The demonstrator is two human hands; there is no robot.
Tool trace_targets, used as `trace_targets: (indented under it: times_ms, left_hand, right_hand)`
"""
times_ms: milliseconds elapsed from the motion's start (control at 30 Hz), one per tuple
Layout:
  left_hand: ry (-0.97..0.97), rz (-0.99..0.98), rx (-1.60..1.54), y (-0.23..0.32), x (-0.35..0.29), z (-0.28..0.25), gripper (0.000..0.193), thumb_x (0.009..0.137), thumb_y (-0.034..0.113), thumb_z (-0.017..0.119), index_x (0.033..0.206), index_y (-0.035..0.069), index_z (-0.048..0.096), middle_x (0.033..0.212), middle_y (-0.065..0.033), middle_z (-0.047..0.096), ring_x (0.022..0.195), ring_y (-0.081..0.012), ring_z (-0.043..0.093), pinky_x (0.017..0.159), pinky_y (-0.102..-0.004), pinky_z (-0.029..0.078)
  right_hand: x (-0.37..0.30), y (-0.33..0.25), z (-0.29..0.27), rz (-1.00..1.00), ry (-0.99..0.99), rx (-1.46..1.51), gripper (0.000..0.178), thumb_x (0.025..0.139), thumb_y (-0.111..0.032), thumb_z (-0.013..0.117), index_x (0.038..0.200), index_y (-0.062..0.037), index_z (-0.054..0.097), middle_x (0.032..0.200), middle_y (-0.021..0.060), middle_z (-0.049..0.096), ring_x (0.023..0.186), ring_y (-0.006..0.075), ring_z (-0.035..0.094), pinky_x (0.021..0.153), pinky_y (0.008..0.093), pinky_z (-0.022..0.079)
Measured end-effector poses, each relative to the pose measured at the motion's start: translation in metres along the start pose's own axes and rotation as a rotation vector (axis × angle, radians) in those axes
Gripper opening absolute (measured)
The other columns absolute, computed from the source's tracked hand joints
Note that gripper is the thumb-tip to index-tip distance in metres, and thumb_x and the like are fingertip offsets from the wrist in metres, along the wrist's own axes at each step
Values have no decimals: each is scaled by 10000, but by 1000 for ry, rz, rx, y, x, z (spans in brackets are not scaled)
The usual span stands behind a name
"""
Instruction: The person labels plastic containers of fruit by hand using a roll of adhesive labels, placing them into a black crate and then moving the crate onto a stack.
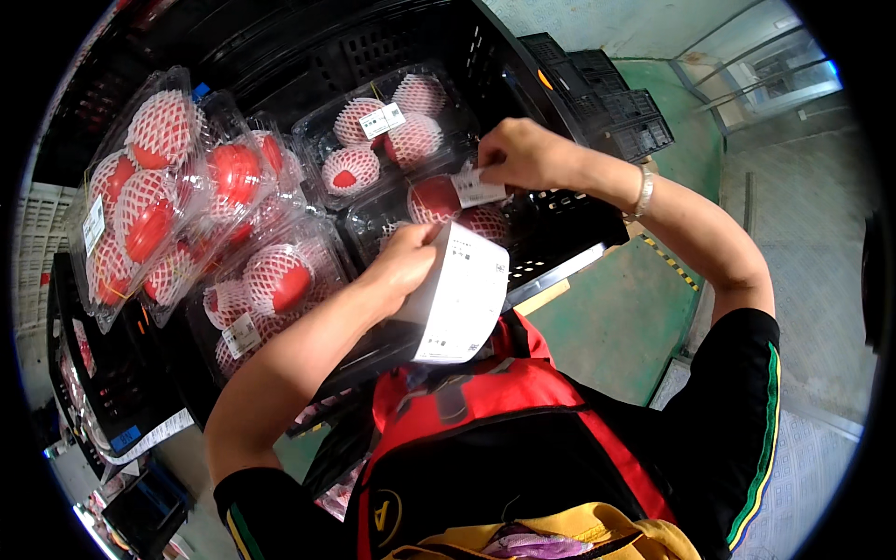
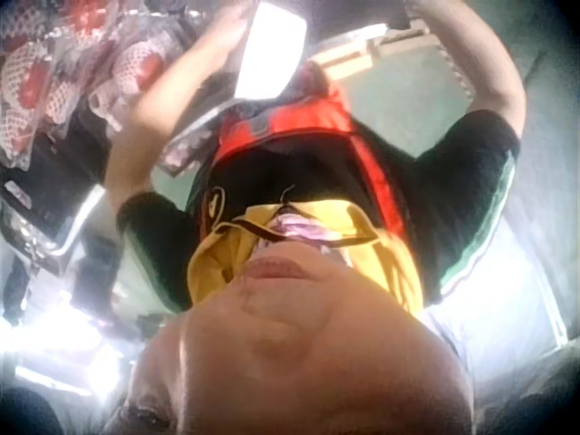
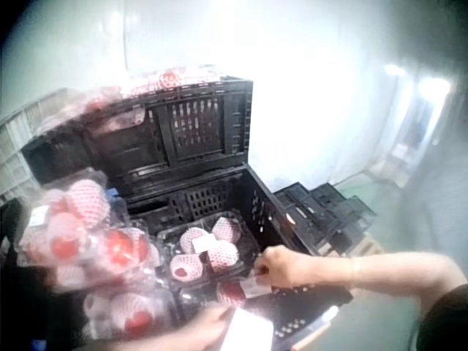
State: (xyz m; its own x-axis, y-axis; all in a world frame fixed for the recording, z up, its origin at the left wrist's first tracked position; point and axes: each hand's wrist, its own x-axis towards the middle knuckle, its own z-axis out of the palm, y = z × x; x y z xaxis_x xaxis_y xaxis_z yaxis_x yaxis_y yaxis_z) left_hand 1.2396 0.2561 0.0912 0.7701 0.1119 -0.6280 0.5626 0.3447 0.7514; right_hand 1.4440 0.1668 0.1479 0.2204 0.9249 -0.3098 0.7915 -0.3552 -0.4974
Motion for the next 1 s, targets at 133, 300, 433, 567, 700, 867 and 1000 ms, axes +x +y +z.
trace_targets:
  times_ms: [133, 300, 433, 567, 700, 867, 1000]
  left_hand:
    - [-57, 13, -160, -1, -31, -20, 154, 896, 89, 537, 1009, 9, 604, 895, -40, 651, 787, -105, 625, 703, -243, 507]
    - [-86, 92, -164, -8, -38, -26, 163, 897, 110, 553, 1008, 10, 616, 890, -35, 652, 776, -94, 621, 689, -237, 502]
    - [-8, 69, -40, 1, -45, -19, 160, 843, 81, 558, 945, -15, 635, 778, -11, 631, 691, -79, 565, 621, -249, 458]
    - [-23, 371, 227, 14, -98, -28, 218, 808, 85, 564, 985, -22, 633, 751, -74, 640, 726, -99, 596, 645, -270, 474]
    - [-186, 635, 287, 6, -183, -68, 111, 735, 73, 637, 727, 27, 537, 797, -93, 657, 714, -123, 634, 617, -244, 468]
    - [220, 754, -131, -38, -247, -97, 92, 707, -38, 629, 784, -5, 591, 697, -75, 629, 635, -112, 594, 564, -208, 429]
    - [908, 634, 105, -60, -269, -121, 36, 787, 6, 560, 815, 3, 582, 874, -98, 628, 783, -113, 569, 702, -227, 443]
  right_hand:
    - [14, -5, 32, 30, -222, 69, 196, 751, -126, 663, 874, 26, 666, 785, 160, 661, 725, 219, 652, 655, 304, 515]
    - [36, -20, 73, 51, -229, 24, 233, 751, -158, 655, 892, 28, 652, 810, 156, 667, 752, 271, 656, 675, 351, 516]
    - [31, -22, 88, -10, -131, -163, 416, 738, -311, 685, 1003, -7, 581, 810, 192, 654, 798, 349, 644, 707, 401, 517]
    - [24, -18, 66, -27, -30, -554, 518, 745, -331, 691, 1095, -11, 482, 765, 178, 647, 732, 340, 653, 622, 420, 524]
    - [37, -38, 39, -152, -15, -39, 445, 761, -228, 723, 1064, 51, 556, 716, 158, 632, 695, 215, 649, 662, 301, 530]
    - [65, -119, 84, 160, -413, 827, 650, 796, -376, 715, 1207, 47, 442, 949, 95, 585, 641, 143, 564, 605, 243, 524]
    - [76, -149, 111, 306, -525, 1020, 865, 717, -364, 790, 1314, -31, 260, 979, 88, 534, 591, 116, 508, 513, 243, 494]
